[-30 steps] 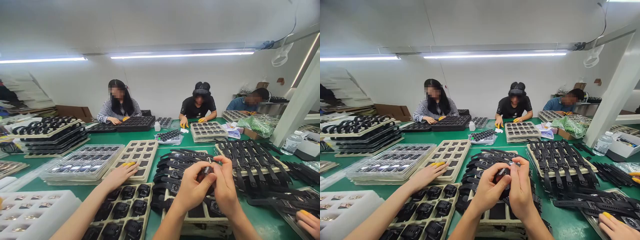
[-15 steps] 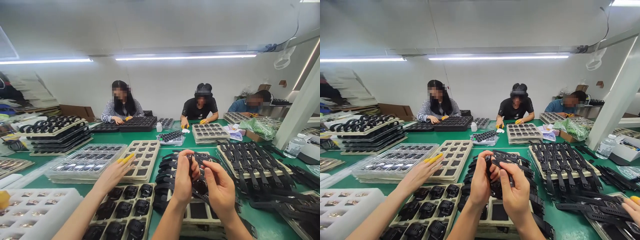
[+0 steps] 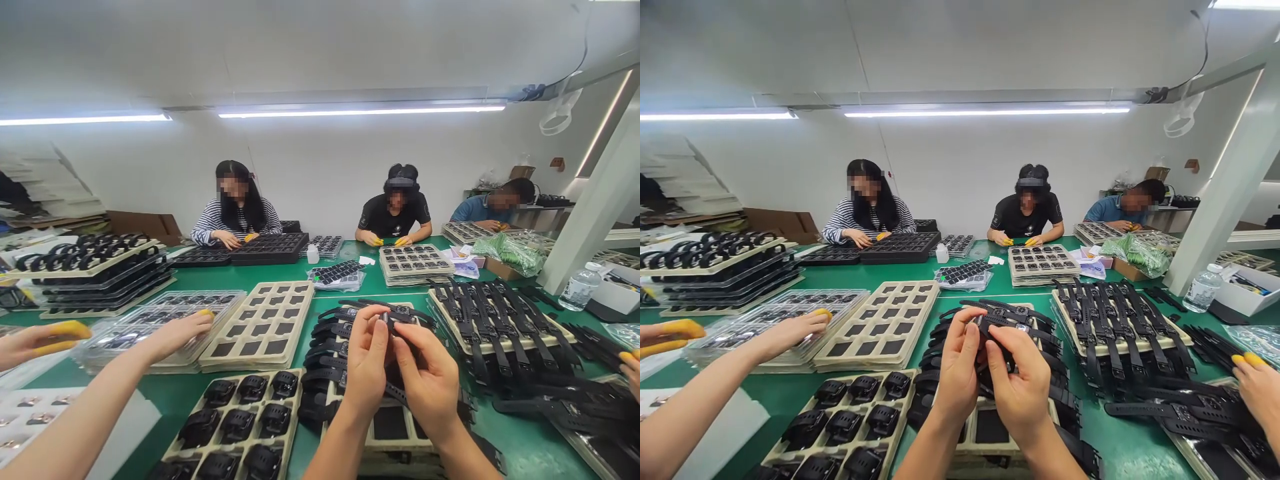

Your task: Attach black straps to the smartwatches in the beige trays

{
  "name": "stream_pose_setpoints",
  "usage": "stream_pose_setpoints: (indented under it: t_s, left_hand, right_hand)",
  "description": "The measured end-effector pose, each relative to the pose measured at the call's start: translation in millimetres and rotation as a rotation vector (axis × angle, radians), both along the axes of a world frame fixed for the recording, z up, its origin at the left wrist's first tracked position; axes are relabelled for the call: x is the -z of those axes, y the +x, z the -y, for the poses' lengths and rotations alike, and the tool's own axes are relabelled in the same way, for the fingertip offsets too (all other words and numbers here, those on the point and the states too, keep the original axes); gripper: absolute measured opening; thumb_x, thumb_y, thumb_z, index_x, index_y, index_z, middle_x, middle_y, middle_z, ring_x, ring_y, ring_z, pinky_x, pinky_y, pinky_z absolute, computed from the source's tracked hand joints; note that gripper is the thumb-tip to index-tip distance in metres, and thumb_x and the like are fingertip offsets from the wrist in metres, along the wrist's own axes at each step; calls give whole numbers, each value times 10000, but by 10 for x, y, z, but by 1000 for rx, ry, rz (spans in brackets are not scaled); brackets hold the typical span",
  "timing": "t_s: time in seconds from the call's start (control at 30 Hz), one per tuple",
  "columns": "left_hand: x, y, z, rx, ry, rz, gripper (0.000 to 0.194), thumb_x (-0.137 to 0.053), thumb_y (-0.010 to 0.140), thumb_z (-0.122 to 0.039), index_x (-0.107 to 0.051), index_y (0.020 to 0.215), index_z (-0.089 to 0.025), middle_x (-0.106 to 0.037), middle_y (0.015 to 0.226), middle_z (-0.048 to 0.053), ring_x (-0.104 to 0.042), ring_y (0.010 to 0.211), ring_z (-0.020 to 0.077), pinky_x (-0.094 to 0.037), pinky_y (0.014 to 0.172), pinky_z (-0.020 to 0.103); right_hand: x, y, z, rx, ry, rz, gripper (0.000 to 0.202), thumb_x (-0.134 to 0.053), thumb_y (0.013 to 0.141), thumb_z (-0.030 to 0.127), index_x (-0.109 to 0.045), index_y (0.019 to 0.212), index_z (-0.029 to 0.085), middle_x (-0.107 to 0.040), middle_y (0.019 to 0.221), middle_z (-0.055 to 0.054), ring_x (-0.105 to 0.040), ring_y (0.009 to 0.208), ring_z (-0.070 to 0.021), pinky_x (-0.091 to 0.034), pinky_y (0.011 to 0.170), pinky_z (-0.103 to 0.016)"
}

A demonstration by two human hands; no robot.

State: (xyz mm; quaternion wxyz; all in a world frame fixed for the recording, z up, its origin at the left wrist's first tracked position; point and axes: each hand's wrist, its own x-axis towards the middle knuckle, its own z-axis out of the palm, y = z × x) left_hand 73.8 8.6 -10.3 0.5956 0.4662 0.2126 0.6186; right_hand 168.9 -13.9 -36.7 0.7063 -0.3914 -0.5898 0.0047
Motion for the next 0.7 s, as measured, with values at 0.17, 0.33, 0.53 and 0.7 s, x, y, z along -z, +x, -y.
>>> stream_pose_setpoints:
  t_s: [0.17, 0.33, 0.53, 0.7]
  left_hand:
    - [13, -14, -37, 31, 12, -6, 453, -751, 817, -612, -691, 1007, -205, -462, 637, -67, -347, 495, 39, -311, 460, 133]
    - [24, -17, -67, -21, 13, -16, 498, -768, 789, -626, -758, 1021, -185, -531, 660, -34, -364, 503, 43, -318, 447, 138]
    - [55, 4, -70, 58, 7, 12, 473, -786, 783, -604, -773, 1036, -205, -509, 627, -46, -348, 489, 35, -340, 457, 131]
    - [71, -41, -105, 78, 22, -40, 472, -790, 789, -589, -782, 1064, -205, -545, 673, -31, -347, 506, 37, -358, 485, 149]
  right_hand:
    - [23, 40, -30, -88, -21, -81, 190, -681, 946, 189, -780, 1077, 283, -790, 1035, -31, -750, 932, -188, -626, 839, -288]
    - [37, 36, -57, -177, -70, -144, 180, -709, 938, 229, -795, 1079, 299, -796, 1067, -30, -761, 958, -199, -634, 859, -292]
    - [16, 59, -55, -195, -103, -210, 154, -686, 955, 258, -803, 1050, 287, -807, 1009, -29, -774, 872, -190, -645, 779, -265]
    - [22, 33, -51, -126, -147, -168, 157, -686, 946, 317, -805, 1038, 273, -808, 1015, -30, -776, 867, -192, -639, 759, -247]
